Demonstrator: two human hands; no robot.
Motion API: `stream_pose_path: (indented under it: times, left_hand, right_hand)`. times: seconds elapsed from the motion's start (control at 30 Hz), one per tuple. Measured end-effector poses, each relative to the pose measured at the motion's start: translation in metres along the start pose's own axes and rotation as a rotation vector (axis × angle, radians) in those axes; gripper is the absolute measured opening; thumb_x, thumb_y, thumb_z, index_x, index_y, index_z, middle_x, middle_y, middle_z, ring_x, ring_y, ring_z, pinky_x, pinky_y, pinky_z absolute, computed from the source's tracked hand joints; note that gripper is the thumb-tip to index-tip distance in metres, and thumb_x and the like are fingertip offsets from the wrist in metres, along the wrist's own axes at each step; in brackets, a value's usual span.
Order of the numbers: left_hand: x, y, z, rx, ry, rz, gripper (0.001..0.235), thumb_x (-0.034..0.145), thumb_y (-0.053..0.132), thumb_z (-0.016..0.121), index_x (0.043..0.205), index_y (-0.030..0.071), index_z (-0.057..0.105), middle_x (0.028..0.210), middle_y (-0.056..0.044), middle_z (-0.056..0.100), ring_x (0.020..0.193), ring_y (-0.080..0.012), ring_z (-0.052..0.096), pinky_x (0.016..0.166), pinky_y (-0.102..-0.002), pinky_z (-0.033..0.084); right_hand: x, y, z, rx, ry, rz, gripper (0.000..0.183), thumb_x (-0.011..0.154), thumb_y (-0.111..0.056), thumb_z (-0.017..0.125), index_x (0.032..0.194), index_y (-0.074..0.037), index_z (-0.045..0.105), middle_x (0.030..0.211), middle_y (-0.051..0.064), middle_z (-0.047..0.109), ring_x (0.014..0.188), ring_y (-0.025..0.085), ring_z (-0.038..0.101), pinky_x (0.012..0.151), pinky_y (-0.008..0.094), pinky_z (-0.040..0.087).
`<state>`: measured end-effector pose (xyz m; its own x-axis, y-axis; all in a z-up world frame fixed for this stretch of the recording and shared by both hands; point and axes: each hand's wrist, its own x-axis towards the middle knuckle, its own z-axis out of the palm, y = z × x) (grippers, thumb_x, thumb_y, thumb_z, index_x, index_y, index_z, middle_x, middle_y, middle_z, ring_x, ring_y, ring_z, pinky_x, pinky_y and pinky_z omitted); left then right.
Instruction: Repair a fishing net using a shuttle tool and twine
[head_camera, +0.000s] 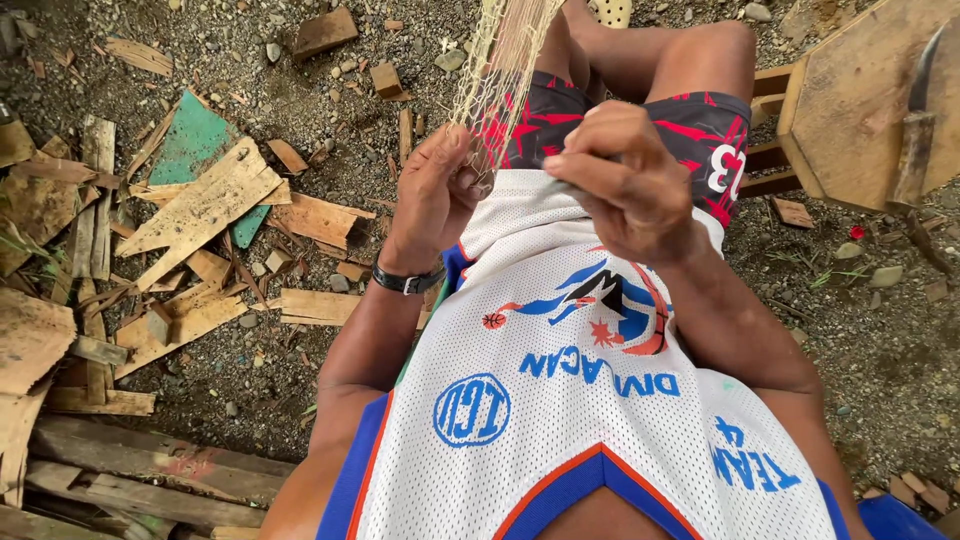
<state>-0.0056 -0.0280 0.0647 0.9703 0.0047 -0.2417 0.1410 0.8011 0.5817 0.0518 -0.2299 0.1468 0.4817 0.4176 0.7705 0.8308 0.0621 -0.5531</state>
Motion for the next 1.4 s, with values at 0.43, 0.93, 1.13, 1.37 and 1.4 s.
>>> stream_pose_path:
  times: [0.43, 0.93, 1.13, 1.37, 1.4]
  left_hand:
    - [-0.002, 0.006, -0.003, -0.052, -0.01, -0.069, 0.026, 0.101, 0.024, 0.058, 0.078, 0.012, 0.057, 0.054, 0.001, 0.039, 0.051, -0.014, 0.049, 0.054, -0.023, 0.045]
    - [-0.001, -0.007, -0.034, 0.194, -0.067, 0.091, 0.021, 0.104, 0.021, 0.056, 0.086, 0.012, 0.054, 0.068, 0.003, 0.04, 0.062, -0.0066, 0.046, 0.06, -0.02, 0.046]
    - [-0.006, 0.001, -0.029, 0.206, -0.087, 0.084, 0.017, 0.104, 0.021, 0.057, 0.09, 0.012, 0.054, 0.074, 0.003, 0.042, 0.064, -0.0063, 0.046, 0.06, -0.02, 0.045]
    - [-0.006, 0.004, -0.024, 0.188, -0.102, 0.074, 0.021, 0.104, 0.018, 0.054, 0.086, 0.009, 0.051, 0.068, 0.002, 0.037, 0.059, -0.0081, 0.042, 0.056, -0.022, 0.042]
    - [-0.006, 0.004, -0.025, 0.177, -0.104, 0.067, 0.022, 0.105, 0.018, 0.054, 0.085, 0.008, 0.051, 0.067, 0.001, 0.036, 0.058, -0.0091, 0.041, 0.056, -0.023, 0.043]
  right_hand:
    - [-0.02, 0.024, 0.015, -0.243, -0.205, 0.169, 0.016, 0.102, -0.006, 0.069, 0.116, -0.004, 0.076, 0.098, 0.014, 0.065, 0.086, 0.035, 0.062, 0.074, 0.044, 0.049]
    - [0.029, -0.034, -0.013, 0.912, -0.407, 0.597, 0.012, 0.094, -0.004, 0.063, 0.101, -0.003, 0.073, 0.094, 0.014, 0.074, 0.092, 0.029, 0.072, 0.089, 0.044, 0.054]
    - [0.018, -0.019, -0.001, -0.059, -0.906, 0.328, 0.011, 0.098, -0.001, 0.052, 0.09, -0.001, 0.06, 0.075, 0.017, 0.062, 0.065, 0.038, 0.065, 0.07, 0.053, 0.051]
    - [0.012, 0.001, -0.006, -0.581, -0.801, 0.193, 0.014, 0.106, -0.018, 0.047, 0.115, -0.011, 0.056, 0.106, 0.007, 0.059, 0.072, 0.028, 0.067, 0.065, 0.043, 0.052]
    - [0.011, 0.004, -0.006, -0.617, -0.772, 0.155, 0.014, 0.106, -0.018, 0.048, 0.115, -0.012, 0.056, 0.107, 0.006, 0.058, 0.074, 0.026, 0.067, 0.067, 0.041, 0.052]
